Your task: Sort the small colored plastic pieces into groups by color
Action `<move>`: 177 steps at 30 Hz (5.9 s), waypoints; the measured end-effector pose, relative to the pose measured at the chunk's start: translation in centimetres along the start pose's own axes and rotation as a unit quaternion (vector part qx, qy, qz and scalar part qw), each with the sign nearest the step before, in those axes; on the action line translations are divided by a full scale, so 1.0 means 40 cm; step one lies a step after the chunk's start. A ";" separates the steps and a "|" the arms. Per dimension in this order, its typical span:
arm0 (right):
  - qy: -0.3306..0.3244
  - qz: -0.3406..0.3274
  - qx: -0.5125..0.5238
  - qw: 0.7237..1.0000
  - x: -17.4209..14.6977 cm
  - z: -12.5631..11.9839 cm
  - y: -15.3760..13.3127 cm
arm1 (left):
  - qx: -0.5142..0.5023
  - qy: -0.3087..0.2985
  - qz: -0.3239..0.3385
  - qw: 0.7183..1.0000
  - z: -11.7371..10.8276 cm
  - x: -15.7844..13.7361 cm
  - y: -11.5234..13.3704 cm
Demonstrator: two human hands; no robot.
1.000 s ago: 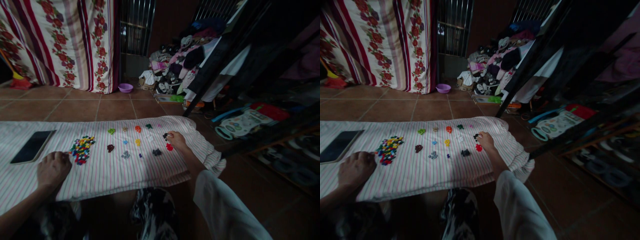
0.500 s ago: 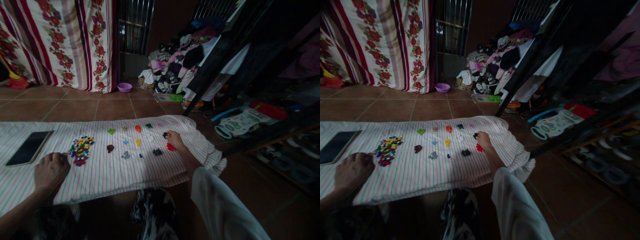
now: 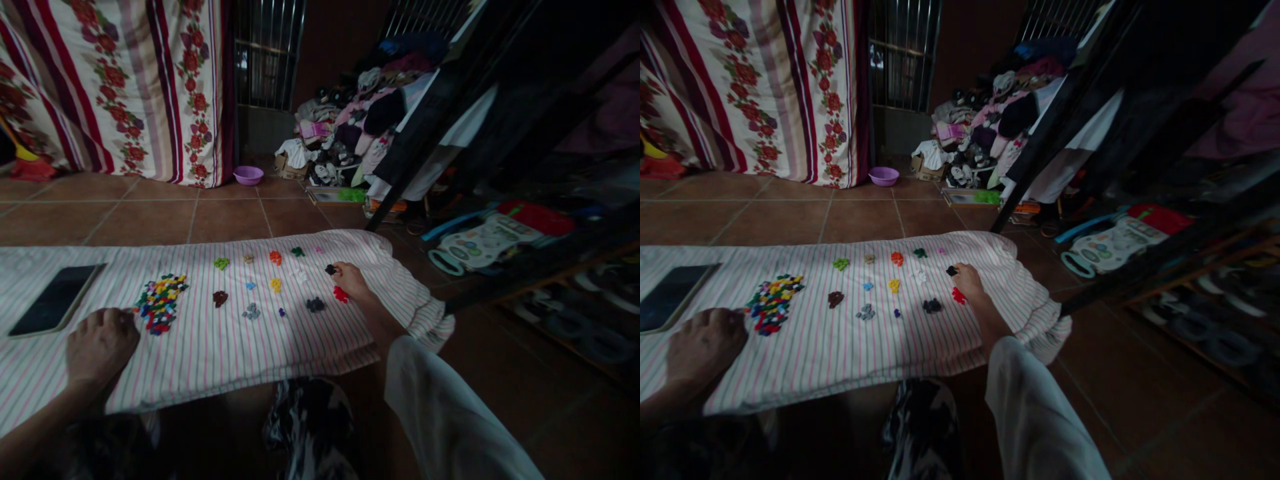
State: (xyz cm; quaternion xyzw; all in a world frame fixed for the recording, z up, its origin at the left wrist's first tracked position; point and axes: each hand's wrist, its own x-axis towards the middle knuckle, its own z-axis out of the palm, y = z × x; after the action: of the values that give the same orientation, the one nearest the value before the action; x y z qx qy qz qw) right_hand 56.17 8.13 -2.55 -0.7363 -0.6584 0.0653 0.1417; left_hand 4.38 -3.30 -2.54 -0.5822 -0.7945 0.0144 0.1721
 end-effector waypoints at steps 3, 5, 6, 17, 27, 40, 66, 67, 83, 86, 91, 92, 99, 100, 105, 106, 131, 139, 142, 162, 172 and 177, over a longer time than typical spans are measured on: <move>0.009 0.005 0.010 1.000 0.001 0.001 0.001 | -0.001 0.000 0.001 1.000 0.001 0.001 0.000; 0.019 0.017 0.014 1.000 0.000 0.003 0.008 | -0.001 0.007 0.005 1.000 0.002 0.001 -0.001; 0.022 0.026 0.016 0.999 -0.001 0.004 0.012 | -0.002 0.011 0.006 1.000 0.002 0.001 -0.001; 0.021 0.056 0.021 0.998 0.024 0.017 -0.009 | -0.010 0.025 0.008 1.000 0.005 0.001 0.000; 0.037 0.061 0.046 0.996 0.032 0.019 -0.023 | -0.009 0.024 0.012 1.000 0.003 0.002 0.002; 0.001 0.086 0.031 0.996 0.055 0.022 -0.012 | -0.005 0.008 0.008 1.000 -0.005 0.002 0.004; 0.059 -0.015 -0.009 0.998 0.047 0.007 -0.083 | -0.011 -0.005 0.003 1.000 -0.008 0.004 0.003; 0.056 -0.039 -0.001 0.998 0.043 0.006 -0.102 | -0.011 -0.007 0.003 1.000 -0.007 0.004 0.003; -0.029 -0.267 0.008 0.963 0.023 0.095 -0.215 | -0.011 0.015 -0.004 1.000 0.010 0.005 0.003; -0.018 -0.261 0.030 0.965 0.020 0.089 -0.198 | -0.009 0.008 -0.006 1.000 0.005 0.005 0.004; -0.006 -0.266 0.116 0.957 0.013 0.076 -0.176 | -0.005 0.003 -0.011 1.000 0.000 0.004 0.003; -0.005 -0.264 0.125 0.956 0.011 0.072 -0.170 | -0.004 0.003 -0.012 1.000 0.001 0.004 0.004; -0.056 -0.218 0.036 0.974 -0.009 0.065 -0.139 | -0.016 0.016 -0.008 1.000 0.014 0.005 0.000; -0.059 -0.205 0.030 0.977 -0.011 0.067 -0.140 | -0.018 0.019 -0.007 1.000 0.015 0.005 -0.001; -0.063 -0.158 0.048 0.984 -0.008 0.071 -0.153 | -0.024 0.021 -0.005 0.999 0.011 0.003 -0.001; -0.064 -0.157 0.052 0.984 -0.006 0.069 -0.156 | -0.025 0.019 -0.006 0.999 0.010 0.003 -0.001; -0.047 -0.256 0.060 0.964 -0.084 0.060 -0.293 | -0.118 0.037 -0.008 0.992 0.025 0.001 -0.010; -0.079 -0.210 0.003 0.974 -0.122 0.054 -0.391 | -0.119 0.040 -0.012 0.992 0.031 0.001 -0.010; -0.086 -0.180 -0.019 0.980 -0.124 0.051 -0.394 | -0.125 0.047 -0.008 0.991 0.033 0.000 -0.011; -0.058 -0.134 0.019 0.989 -0.096 0.112 -0.349 | -0.128 0.042 -0.010 0.991 0.047 0.002 -0.014; -0.045 -0.137 0.034 0.989 -0.097 0.125 -0.346 | -0.111 0.036 -0.013 0.993 0.053 0.004 -0.016; -0.029 -0.150 0.039 0.988 -0.108 0.123 -0.346 | -0.116 0.034 -0.015 0.993 0.045 0.002 -0.015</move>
State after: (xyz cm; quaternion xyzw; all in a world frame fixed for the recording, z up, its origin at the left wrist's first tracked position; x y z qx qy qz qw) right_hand 41.08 5.75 -3.53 -0.6211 -0.7621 0.0901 0.1592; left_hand 3.30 -3.09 -4.08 -0.5867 -0.7928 -0.1006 0.1307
